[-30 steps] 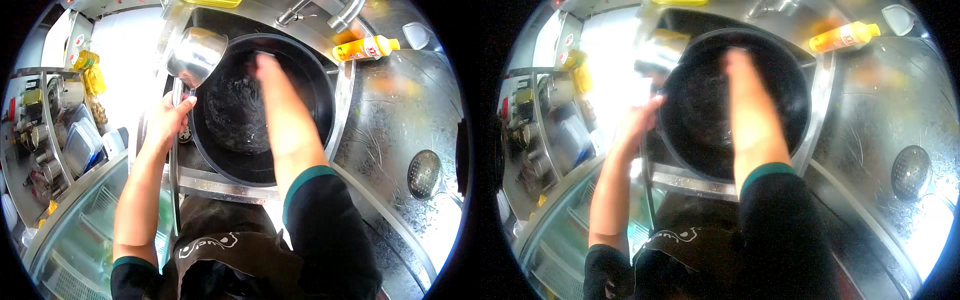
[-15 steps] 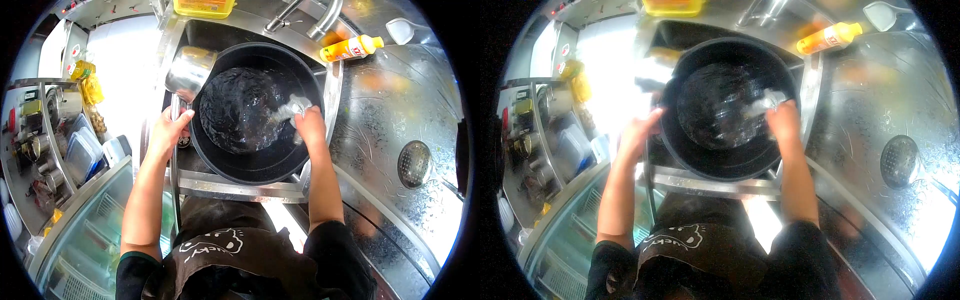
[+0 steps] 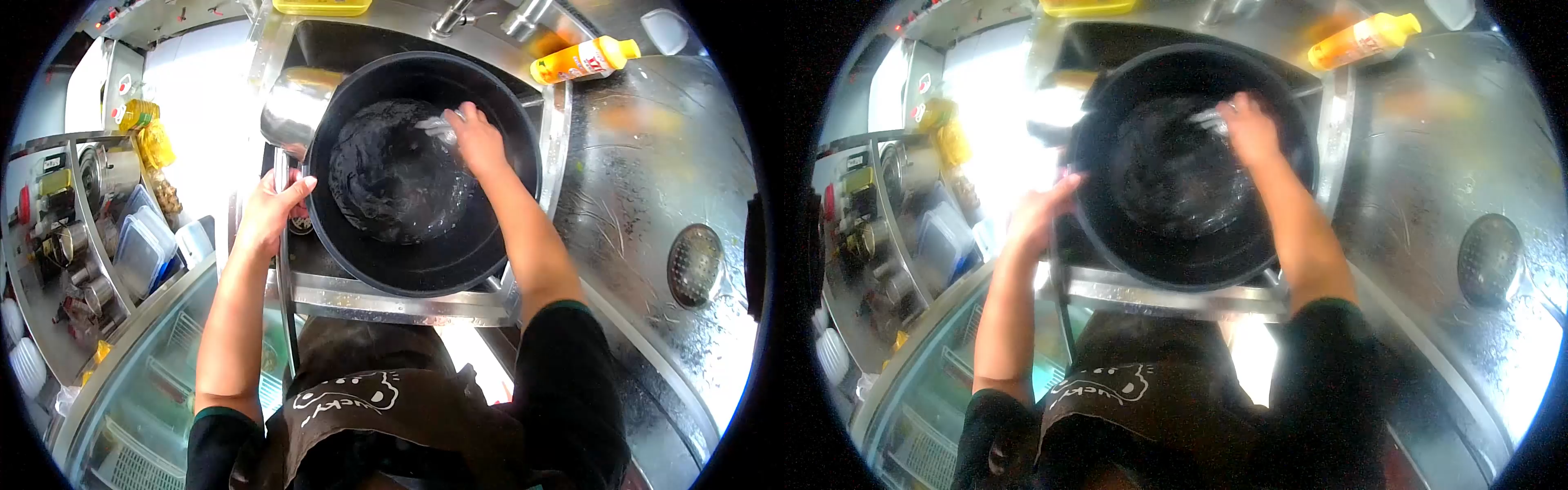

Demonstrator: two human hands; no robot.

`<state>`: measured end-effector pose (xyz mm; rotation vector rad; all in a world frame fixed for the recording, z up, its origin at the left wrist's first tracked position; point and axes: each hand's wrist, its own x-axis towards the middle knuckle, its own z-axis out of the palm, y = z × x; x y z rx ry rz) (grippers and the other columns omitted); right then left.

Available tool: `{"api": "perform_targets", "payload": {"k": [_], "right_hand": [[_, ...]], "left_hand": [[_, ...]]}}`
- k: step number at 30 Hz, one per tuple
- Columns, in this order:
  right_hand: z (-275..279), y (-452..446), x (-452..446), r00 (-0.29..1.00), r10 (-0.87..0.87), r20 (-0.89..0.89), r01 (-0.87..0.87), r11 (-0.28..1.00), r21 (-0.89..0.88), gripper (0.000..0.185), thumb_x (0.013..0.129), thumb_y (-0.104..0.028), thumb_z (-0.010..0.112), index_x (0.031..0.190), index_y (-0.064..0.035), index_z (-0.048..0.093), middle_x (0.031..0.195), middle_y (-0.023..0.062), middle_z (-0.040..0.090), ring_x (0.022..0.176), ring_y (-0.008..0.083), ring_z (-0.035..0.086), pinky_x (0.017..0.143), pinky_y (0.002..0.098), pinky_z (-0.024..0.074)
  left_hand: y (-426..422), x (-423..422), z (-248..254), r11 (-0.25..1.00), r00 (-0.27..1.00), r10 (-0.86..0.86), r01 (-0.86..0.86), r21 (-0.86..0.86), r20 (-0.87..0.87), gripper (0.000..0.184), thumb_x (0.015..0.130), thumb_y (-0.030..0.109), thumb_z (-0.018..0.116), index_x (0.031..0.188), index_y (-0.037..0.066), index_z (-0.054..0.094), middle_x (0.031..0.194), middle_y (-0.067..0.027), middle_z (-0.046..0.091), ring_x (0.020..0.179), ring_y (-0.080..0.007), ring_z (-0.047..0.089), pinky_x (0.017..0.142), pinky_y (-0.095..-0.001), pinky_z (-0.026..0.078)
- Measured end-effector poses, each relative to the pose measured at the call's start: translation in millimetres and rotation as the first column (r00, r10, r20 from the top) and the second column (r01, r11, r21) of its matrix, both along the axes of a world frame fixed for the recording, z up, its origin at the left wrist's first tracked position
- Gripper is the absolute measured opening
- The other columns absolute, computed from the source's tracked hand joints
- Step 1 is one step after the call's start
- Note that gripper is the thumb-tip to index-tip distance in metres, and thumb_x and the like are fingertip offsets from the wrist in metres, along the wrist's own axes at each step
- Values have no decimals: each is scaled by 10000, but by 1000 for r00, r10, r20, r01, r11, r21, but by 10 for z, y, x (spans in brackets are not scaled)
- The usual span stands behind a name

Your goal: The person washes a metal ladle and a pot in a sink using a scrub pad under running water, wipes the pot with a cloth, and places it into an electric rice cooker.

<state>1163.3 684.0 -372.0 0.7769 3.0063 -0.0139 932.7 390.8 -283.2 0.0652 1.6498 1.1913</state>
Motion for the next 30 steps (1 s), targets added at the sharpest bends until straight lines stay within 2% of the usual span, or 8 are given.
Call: {"api": "perform_targets", "payload": {"k": [5, 8, 14, 17, 21, 24, 28, 30], "right_hand": [[-1192, -149, 75, 730, -263, 631, 241, 963, 123, 298, 882, -154, 564, 1173, -122, 621, 1181, 95, 577, 1072, 248, 632, 775, 417, 569], [-1147, -421, 151, 675, -7, 737, 70, 996, -54, 234, 908, -167, 529, 1109, -126, 640, 1160, 133, 590, 1047, 280, 648, 775, 402, 566], [-409, 516, -548, 897, 443, 20, -442, 892, 88, 378, 795, -168, 577, 1160, -84, 629, 1144, 75, 558, 1056, 224, 536, 865, 348, 464], [-503, 716, -550, 729, 635, 256, -684, 693, 228, 359, 808, -203, 564, 1144, -125, 665, 1255, 31, 538, 1191, 185, 464, 971, 288, 375], [-443, 348, 207, 477, 378, 794, -735, 667, 124, 391, 895, -238, 518, 1256, -150, 641, 1295, 18, 520, 1246, 195, 421, 1011, 418, 313], [-720, -564, 591, 305, 208, 929, -67, 978, -197, 403, 927, -199, 501, 1309, -124, 604, 1421, 84, 468, 1241, 239, 480, 937, 420, 408], [-112, -1621, 29, 468, 503, 727, 220, 730, -647, 334, 777, -158, 581, 1069, -79, 723, 1120, 186, 680, 1088, 299, 644, 863, 403, 531], [-76, -1822, -460, 533, 536, 655, 386, 535, -751, 248, 765, -156, 553, 839, 16, 715, 754, 191, 700, 674, 286, 691, 654, 409, 541]], "left_hand": [[15, 6, -15, 1000, 1000, 13, -13, -13, -29, 255, 832, 200, 769, 919, 96, 553, 751, 36, 547, 638, -72, 523, 593, -234, 461], [16, -9, -37, 1000, 1000, 14, -14, -10, -3, 248, 831, 196, 767, 909, 96, 554, 740, 35, 544, 627, -75, 520, 582, -232, 450], [9, -26, -36, 1000, 1000, -11, 11, 23, -4, 236, 831, 182, 759, 898, 94, 551, 728, 27, 547, 605, -78, 523, 570, -231, 446], [18, -5, 35, 1000, 999, -24, 24, -11, -44, 233, 829, 166, 760, 893, 89, 550, 715, 22, 549, 594, -81, 526, 559, -237, 452], [23, -47, 30, 999, 996, -37, 37, -1, -82, 235, 826, 149, 763, 882, 76, 547, 707, 13, 558, 595, -88, 533, 545, -244, 458], [51, -10, 61, 999, 995, -37, 37, -6, -97, 224, 835, 157, 756, 872, 79, 550, 709, 16, 555, 592, -88, 525, 559, -245, 460], [57, 40, 111, 1000, 996, 14, -16, -15, -83, 212, 851, 178, 742, 879, 82, 555, 713, 20, 553, 599, -85, 520, 567, -244, 457], [41, 46, 107, 999, 998, 39, -39, 0, -40, 210, 858, 188, 735, 882, 81, 556, 716, 19, 553, 604, -86, 520, 566, -246, 454]]}}
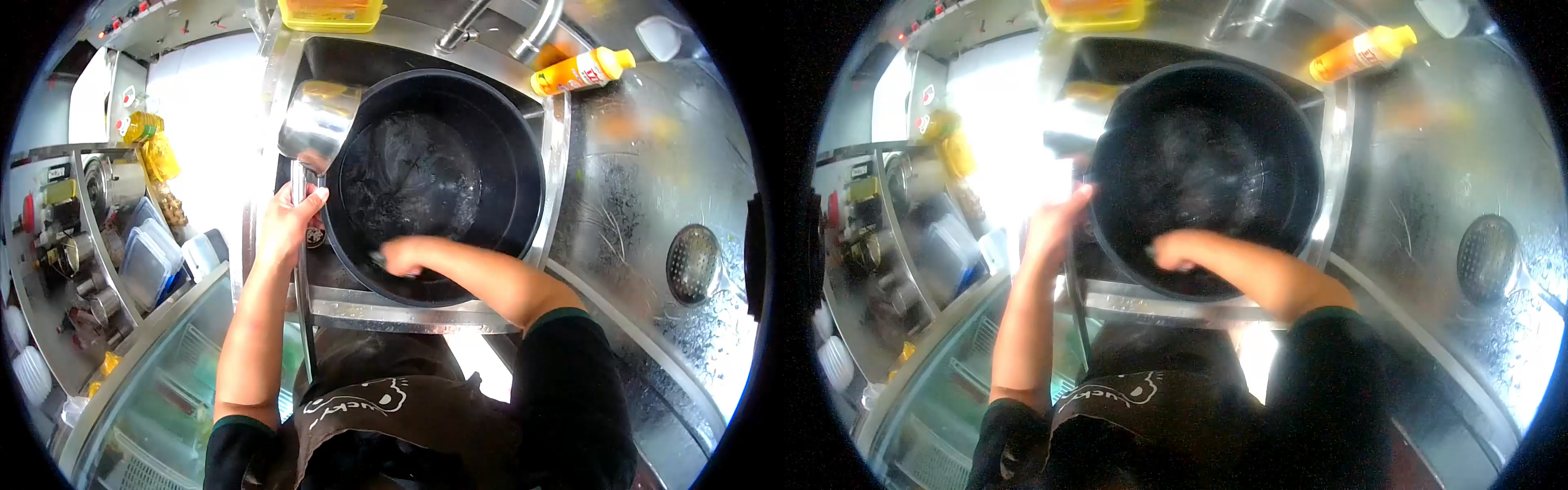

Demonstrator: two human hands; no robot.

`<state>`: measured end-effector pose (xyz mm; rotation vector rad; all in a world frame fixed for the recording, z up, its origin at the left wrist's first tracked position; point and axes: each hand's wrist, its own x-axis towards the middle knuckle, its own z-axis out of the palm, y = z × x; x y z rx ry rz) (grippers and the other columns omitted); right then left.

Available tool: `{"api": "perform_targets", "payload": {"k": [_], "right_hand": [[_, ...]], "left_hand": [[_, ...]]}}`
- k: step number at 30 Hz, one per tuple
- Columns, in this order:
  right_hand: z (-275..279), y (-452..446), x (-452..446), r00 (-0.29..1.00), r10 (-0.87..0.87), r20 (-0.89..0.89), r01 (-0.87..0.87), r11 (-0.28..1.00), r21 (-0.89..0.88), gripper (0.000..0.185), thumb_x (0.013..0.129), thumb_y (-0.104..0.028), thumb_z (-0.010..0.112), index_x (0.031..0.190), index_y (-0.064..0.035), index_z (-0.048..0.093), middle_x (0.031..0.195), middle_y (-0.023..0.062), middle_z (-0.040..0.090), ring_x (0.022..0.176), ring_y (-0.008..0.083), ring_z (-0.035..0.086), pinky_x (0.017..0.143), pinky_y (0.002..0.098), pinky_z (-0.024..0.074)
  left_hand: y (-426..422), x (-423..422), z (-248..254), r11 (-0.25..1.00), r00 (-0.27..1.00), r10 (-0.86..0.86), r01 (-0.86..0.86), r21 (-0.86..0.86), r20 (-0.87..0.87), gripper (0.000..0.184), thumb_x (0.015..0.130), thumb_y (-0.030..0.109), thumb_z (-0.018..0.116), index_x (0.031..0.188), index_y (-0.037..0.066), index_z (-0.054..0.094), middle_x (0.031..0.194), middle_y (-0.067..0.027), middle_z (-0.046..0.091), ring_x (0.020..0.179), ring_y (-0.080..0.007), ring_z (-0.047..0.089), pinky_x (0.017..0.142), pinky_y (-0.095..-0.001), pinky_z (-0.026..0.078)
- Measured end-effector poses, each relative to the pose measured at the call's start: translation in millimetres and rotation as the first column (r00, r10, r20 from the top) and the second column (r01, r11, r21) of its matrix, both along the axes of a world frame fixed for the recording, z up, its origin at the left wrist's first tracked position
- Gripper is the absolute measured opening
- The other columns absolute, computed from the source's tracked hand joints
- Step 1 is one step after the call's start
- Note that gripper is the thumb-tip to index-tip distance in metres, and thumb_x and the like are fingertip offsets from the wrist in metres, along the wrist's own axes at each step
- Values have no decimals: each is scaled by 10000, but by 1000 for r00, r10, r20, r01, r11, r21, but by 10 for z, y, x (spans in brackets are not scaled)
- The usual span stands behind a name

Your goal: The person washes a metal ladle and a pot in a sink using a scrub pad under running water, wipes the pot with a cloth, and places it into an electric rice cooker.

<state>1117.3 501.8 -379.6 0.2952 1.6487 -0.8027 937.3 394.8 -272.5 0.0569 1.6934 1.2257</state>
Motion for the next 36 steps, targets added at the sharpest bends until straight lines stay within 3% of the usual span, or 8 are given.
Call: {"api": "perform_targets", "payload": {"k": [4, 6, 9, 13, 18, 23, 31, 36], "right_hand": [[326, 729, -1003, 638, -664, -390, 528, 746, -406, 221, 910, -157, 516, 870, 7, 660, 692, 131, 679, 566, 262, 650, 583, 393, 544], [377, 1373, -1161, -180, -984, 3, 844, -156, -512, 212, 924, -91, 483, 1036, 37, 608, 946, 205, 651, 795, 335, 658, 698, 483, 579], [357, 2062, -799, -669, -673, 317, 492, -720, -489, 241, 968, -83, 415, 1061, 114, 517, 995, 251, 612, 850, 339, 633, 752, 426, 584], [365, 1935, -853, -646, -744, 169, 548, -607, -575, 280, 1003, -133, 400, 1094, 107, 513, 1000, 255, 614, 839, 341, 643, 712, 420, 591], [886, 548, -1199, -1, -936, -353, 888, 161, -430, 324, 972, -264, 534, 1011, 54, 588, 816, 162, 659, 645, 241, 663, 571, 366, 571], [1010, -419, -501, 512, -313, -800, 669, 729, 143, 363, 918, -341, 601, 949, 20, 623, 752, 139, 679, 697, 297, 686, 649, 415, 556], [1245, 270, 1103, 898, 297, -325, -208, 937, 280, 365, 875, -339, 647, 1031, -9, 640, 1111, 164, 602, 987, 301, 646, 834, 427, 535], [1100, 1609, 1140, 857, 412, -311, -119, 745, 657, 273, 851, -247, 625, 1031, -62, 714, 1086, 145, 661, 1036, 323, 640, 858, 408, 529]], "left_hand": [[-21, -74, -143, 999, 997, -37, 37, -5, 65, 213, 870, 207, 727, 893, 81, 557, 725, 14, 553, 618, -90, 522, 573, -250, 452], [3, -113, -113, 999, 998, -36, 37, -21, 60, 209, 877, 209, 721, 899, 81, 557, 725, 11, 555, 629, -93, 529, 580, -253, 454], [23, -166, -159, 999, 996, -45, 45, 0, 79, 191, 901, 219, 693, 908, 82, 560, 730, 2, 569, 645, -103, 544, 600, -259, 471], [-15, -197, -315, 997, 992, -50, 43, 61, 118, 202, 925, 251, 659, 921, 68, 573, 757, -16, 601, 662, -118, 569, 620, -270, 497], [-83, -320, -363, 990, 983, -29, 4, 139, 182, 255, 932, 274, 636, 965, 22, 613, 812, -81, 653, 700, -179, 635, 668, -309, 553], [-94, -384, 10, 975, 984, -27, -13, 223, 177, 316, 943, 256, 610, 1067, -35, 610, 897, -139, 667, 797, -214, 665, 745, -331, 567], [56, -358, 14, 981, 993, -119, 122, 151, -25, 231, 937, 161, 604, 1065, -30, 578, 940, -150, 666, 825, -208, 663, 757, -335, 565], [-6, -560, -48, 970, 988, -2, -36, 239, 156, 236, 943, 142, 566, 1091, -41, 544, 1037, -206, 655, 917, -281, 670, 834, -386, 568]]}}
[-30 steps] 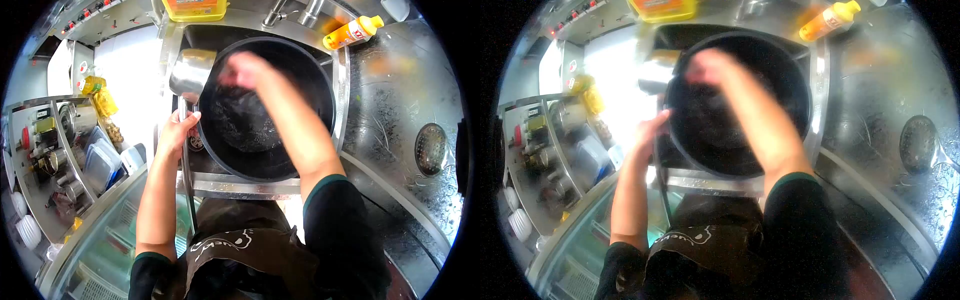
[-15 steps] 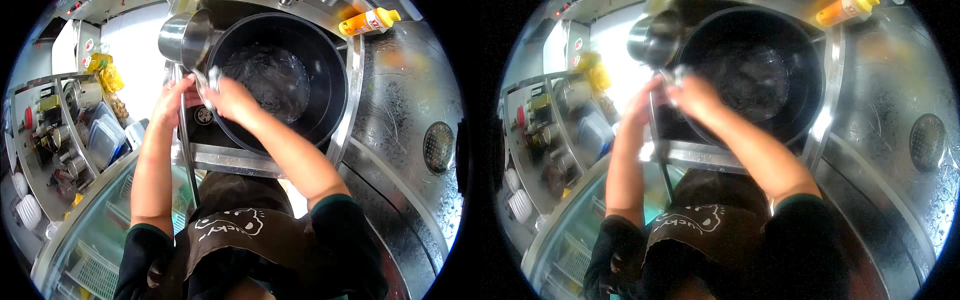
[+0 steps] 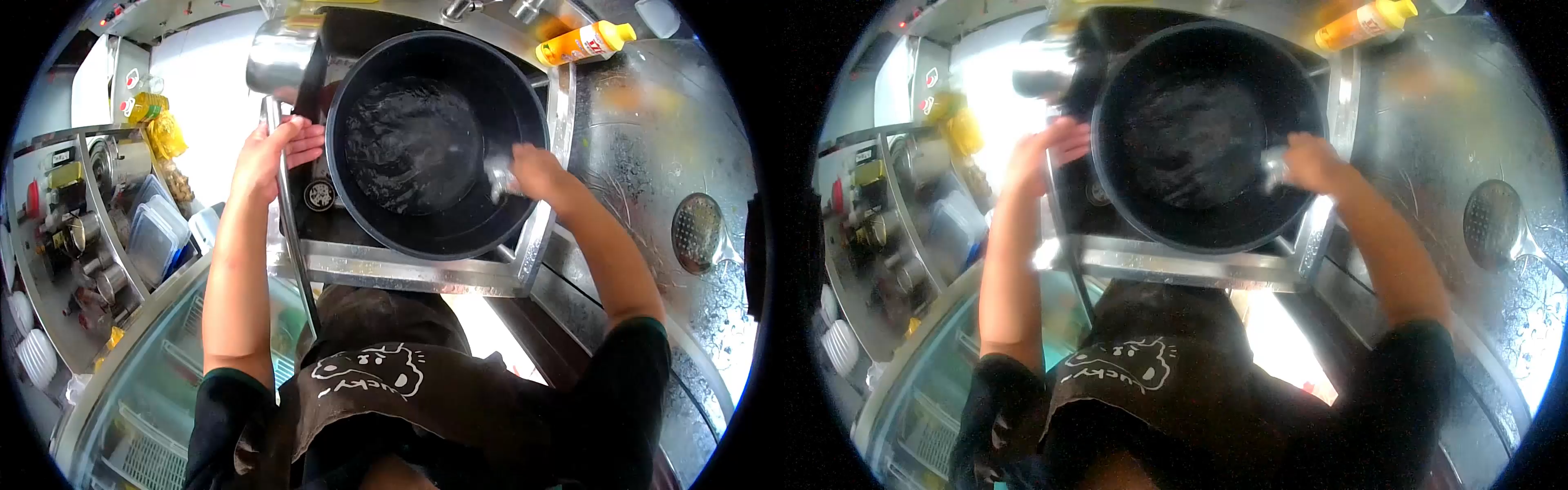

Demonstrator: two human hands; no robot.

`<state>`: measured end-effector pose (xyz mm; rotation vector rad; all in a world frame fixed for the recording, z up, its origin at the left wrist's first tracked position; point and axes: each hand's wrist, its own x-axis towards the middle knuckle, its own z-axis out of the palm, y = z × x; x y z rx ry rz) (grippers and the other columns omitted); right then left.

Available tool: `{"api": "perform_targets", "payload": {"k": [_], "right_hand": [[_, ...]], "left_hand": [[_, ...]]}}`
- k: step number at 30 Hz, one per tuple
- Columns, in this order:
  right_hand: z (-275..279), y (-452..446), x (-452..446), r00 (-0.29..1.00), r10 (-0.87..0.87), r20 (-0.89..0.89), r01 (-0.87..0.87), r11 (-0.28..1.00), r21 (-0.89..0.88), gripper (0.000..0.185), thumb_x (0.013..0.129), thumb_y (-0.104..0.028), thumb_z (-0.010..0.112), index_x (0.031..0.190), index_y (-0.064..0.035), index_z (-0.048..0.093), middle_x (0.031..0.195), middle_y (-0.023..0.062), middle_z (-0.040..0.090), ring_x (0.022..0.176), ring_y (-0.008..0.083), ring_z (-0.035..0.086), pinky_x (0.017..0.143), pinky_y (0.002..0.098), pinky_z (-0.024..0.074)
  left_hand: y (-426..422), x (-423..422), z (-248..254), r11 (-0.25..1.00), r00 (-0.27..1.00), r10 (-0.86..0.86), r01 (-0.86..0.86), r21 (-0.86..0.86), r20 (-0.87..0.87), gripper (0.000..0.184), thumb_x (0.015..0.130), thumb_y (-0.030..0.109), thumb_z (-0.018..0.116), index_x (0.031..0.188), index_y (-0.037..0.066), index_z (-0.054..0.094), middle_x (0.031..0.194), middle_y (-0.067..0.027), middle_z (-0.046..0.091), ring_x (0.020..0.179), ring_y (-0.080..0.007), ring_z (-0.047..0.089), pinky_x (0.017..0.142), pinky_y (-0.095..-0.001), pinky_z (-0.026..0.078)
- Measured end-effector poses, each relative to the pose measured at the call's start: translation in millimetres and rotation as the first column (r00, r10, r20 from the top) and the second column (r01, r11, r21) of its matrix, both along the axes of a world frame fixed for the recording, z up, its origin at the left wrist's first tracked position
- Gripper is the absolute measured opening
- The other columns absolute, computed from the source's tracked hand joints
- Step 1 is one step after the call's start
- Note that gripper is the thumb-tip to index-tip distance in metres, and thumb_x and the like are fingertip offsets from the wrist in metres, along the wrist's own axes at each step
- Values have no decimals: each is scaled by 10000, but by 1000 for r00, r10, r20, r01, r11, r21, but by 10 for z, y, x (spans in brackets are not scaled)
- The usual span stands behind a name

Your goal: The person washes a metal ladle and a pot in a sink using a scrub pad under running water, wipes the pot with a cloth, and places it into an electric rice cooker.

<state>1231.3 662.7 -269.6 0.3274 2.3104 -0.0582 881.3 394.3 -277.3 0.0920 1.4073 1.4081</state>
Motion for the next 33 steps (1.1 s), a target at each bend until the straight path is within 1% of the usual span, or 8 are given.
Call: {"api": "perform_targets", "payload": {"k": [5, 9, 11, 16, 19, 21, 27, 33], "right_hand": [[-1465, -189, -257, 941, -238, 241, 180, 954, 239, 262, 894, -211, 574, 1082, -91, 713, 1225, 92, 642, 1147, 252, 610, 891, 429, 508], [-1950, -1137, -554, 906, -4, 423, 87, 981, -175, 370, 895, -152, 561, 1245, -57, 633, 1297, 117, 619, 1160, 299, 614, 930, 422, 508], [-1352, -1307, -880, 907, -22, 421, 189, 914, -359, 361, 873, -125, 564, 1212, -18, 630, 1182, 172, 663, 1080, 335, 647, 892, 409, 523], [-383, -1509, -1034, 923, -384, 8, 328, 775, -540, 714, 873, -106, 570, 1492, -52, 217, 1087, 259, 647, 977, 420, 641, 858, 475, 520], [-102, -1775, -1164, 618, -617, -488, 111, 682, -722, 623, 870, -74, 564, 1448, -145, 341, 1160, 246, 590, 953, 404, 634, 832, 468, 533], [13, -1797, -1391, 606, -622, -496, 75, 666, -742, 714, 813, -28, 627, 1453, -114, 322, 1247, 211, 519, 1097, 385, 572, 920, 448, 500], [-88, -1056, -2183, 539, -157, -828, -102, 963, -249, 451, 793, -48, 596, 1240, -46, 535, 1030, 143, 550, 956, 310, 603, 739, 398, 556], [-249, 85, -1949, 496, -214, -841, 433, 901, 25, 305, 810, -136, 609, 1096, -44, 556, 1064, 160, 613, 944, 329, 649, 739, 453, 550]], "left_hand": [[-106, -41, 108, 999, 999, 21, -23, -47, -46, 245, 949, 167, 569, 1073, -43, 546, 1053, -225, 654, 930, -288, 674, 815, -386, 572], [-273, -107, 141, 997, 999, 31, -33, -76, -27, 239, 951, 181, 575, 1080, -19, 562, 1043, -199, 659, 912, -260, 673, 768, -364, 578], [-315, -127, 180, 995, 997, 54, -57, -81, -47, 231, 948, 183, 583, 1075, -9, 568, 1037, -187, 660, 906, -250, 670, 755, -358, 580], [-419, -224, 176, 994, 994, 92, -95, -52, -53, 227, 943, 175, 592, 1055, -20, 558, 1033, -186, 660, 903, -251, 669, 744, -362, 585], [-445, -246, 177, 992, 992, 111, -114, -46, -51, 236, 940, 177, 592, 1061, -21, 550, 1032, -189, 659, 904, -257, 670, 752, -367, 585], [-463, -249, 154, 994, 993, 105, -107, -38, -52, 245, 940, 181, 592, 1069, -22, 545, 1032, -190, 659, 905, -258, 670, 753, -368, 585], [-434, -172, 259, 991, 990, 107, -114, -73, -89, 220, 951, 196, 591, 1050, 0, 580, 996, -161, 671, 876, -220, 672, 723, -333, 583], [-362, -138, 247, 993, 992, 98, -103, -62, -81, 230, 949, 209, 611, 1061, 12, 575, 994, -155, 670, 866, -212, 671, 717, -327, 583]]}}
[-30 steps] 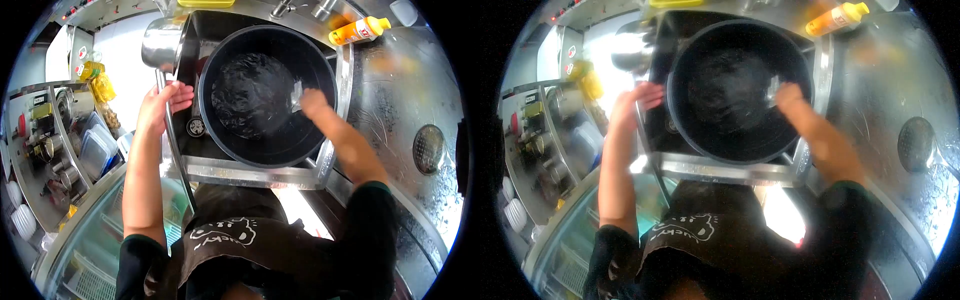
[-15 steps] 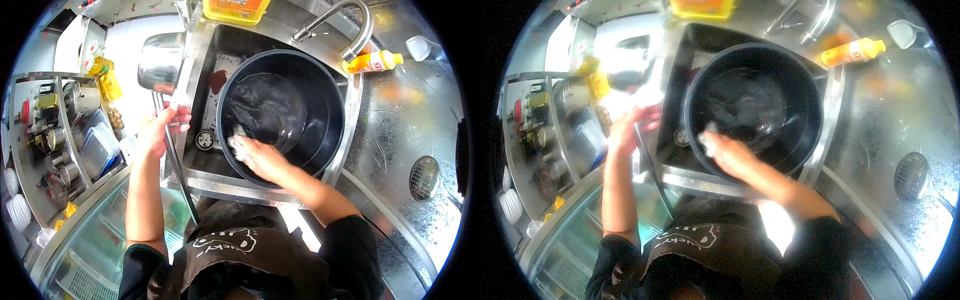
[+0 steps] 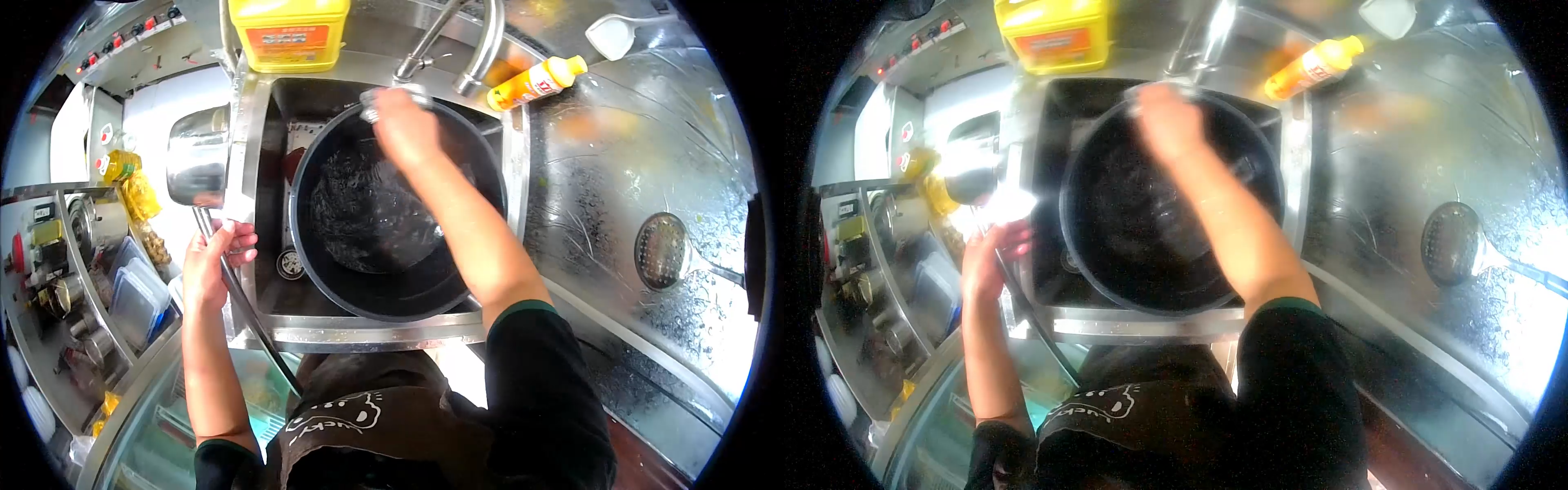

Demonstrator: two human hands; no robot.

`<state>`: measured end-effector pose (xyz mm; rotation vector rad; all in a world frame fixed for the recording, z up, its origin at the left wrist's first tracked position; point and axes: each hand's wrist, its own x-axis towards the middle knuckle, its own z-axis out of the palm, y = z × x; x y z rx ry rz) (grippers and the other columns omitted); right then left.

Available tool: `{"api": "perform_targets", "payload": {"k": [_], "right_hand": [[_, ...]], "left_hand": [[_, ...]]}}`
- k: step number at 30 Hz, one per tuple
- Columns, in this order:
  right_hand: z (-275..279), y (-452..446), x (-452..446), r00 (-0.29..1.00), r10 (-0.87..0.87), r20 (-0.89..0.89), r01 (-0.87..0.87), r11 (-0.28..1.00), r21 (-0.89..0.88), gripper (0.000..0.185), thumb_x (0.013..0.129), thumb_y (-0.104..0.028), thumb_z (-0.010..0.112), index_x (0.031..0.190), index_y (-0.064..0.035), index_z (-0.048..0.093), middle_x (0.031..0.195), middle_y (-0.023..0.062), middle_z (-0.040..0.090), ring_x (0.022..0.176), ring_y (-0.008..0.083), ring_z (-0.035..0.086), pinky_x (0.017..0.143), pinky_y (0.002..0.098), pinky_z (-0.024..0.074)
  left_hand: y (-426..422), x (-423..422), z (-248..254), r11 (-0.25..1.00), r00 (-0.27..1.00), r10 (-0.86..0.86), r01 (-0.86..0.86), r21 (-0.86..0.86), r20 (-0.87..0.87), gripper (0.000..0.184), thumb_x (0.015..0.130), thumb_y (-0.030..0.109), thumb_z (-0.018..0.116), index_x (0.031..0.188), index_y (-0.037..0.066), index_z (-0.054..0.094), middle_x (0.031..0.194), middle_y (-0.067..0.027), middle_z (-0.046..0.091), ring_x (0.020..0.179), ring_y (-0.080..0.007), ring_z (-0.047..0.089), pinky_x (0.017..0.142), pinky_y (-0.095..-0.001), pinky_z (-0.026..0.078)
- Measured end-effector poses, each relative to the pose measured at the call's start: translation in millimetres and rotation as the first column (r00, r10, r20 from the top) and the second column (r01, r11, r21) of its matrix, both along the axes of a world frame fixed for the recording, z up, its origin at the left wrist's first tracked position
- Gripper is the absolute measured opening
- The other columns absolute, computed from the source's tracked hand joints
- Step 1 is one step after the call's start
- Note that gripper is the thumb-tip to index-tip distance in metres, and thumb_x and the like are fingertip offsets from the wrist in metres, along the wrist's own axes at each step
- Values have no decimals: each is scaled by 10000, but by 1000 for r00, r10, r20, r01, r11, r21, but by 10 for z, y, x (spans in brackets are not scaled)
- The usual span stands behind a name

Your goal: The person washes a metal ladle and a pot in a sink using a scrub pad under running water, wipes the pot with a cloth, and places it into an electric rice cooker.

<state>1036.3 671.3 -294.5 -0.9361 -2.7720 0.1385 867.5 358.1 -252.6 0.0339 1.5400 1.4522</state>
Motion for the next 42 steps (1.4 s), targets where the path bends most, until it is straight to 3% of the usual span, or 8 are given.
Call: {"api": "perform_targets", "payload": {"k": [10, 15, 22, 24, 26, 30, 36, 42], "right_hand": [[533, -419, 2020, 668, -564, 486, 658, 752, -32, 231, 818, -152, 637, 1028, -55, 630, 985, 175, 656, 929, 371, 651, 814, 447, 524], [744, -454, 1708, 994, 106, 16, -104, 988, -117, 499, 708, -3, 694, 1182, -148, 640, 1190, 146, 558, 1110, 341, 553, 906, 423, 494], [124, 729, 1859, 602, 504, 619, -735, 653, 183, 291, 863, -61, 549, 1134, 2, 634, 1320, 118, 559, 1333, 232, 439, 1180, 454, 263], [-65, 519, 2297, 661, 561, 499, -577, 805, -141, 258, 845, -43, 540, 1074, -8, 655, 1230, 127, 598, 1253, 247, 507, 1178, 481, 262], [335, -245, 2156, 249, 491, 835, -411, 834, -368, 327, 753, -108, 600, 1070, -39, 641, 1117, 116, 639, 1125, 260, 582, 1160, 477, 286], [66, -1190, 2155, 679, 505, 533, 25, 710, -704, 373, 803, -174, 591, 1124, 14, 609, 1168, 181, 613, 1175, 343, 548, 1052, 419, 403], [432, -1138, 2161, 948, -288, 138, 304, 946, -115, 374, 828, -194, 615, 1111, 49, 582, 1180, 228, 558, 1047, 383, 570, 939, 450, 456], [436, -1141, 2602, 660, -633, 405, 738, 448, -504, 432, 905, -231, 557, 1219, 65, 526, 1290, 294, 494, 1132, 406, 541, 945, 454, 447]], "left_hand": [[117, 37, 118, 997, 997, -72, 72, 2, -12, 181, 930, 182, 615, 1024, 27, 604, 972, -119, 675, 791, -168, 655, 591, -265, 522], [185, 37, 214, 987, 984, -154, 148, -66, -94, 152, 909, 137, 601, 1013, 31, 627, 940, -102, 680, 661, -107, 591, 463, -193, 388], [126, 203, 173, 958, 959, -269, 257, -129, -88, 184, 884, 80, 611, 1059, 23, 626, 966, -98, 683, 674, -94, 595, 472, -200, 404], [122, 266, 183, 941, 947, -307, 286, -183, -96, 209, 863, 51, 604, 1069, 21, 623, 958, -84, 678, 675, -98, 597, 488, -206, 425], [92, 293, 148, 924, 931, -346, 317, -213, -116, 226, 851, 30, 597, 1075, 18, 621, 962, -81, 674, 676, -100, 598, 494, -209, 433], [77, 359, 181, 920, 925, -363, 337, -200, -112, 246, 866, 29, 590, 1108, -11, 600, 1004, -87, 659, 681, -109, 608, 467, -223, 455], [241, 574, 210, 906, 907, -360, 285, -312, -219, 235, 913, 133, 605, 1092, -18, 580, 859, -78, 636, 716, -133, 647, 465, -262, 512], [417, 536, -25, 841, 816, -489, 347, -415, -309, 224, 907, 169, 609, 1040, -9, 579, 768, -58, 618, 718, -146, 660, 486, -287, 510]]}}
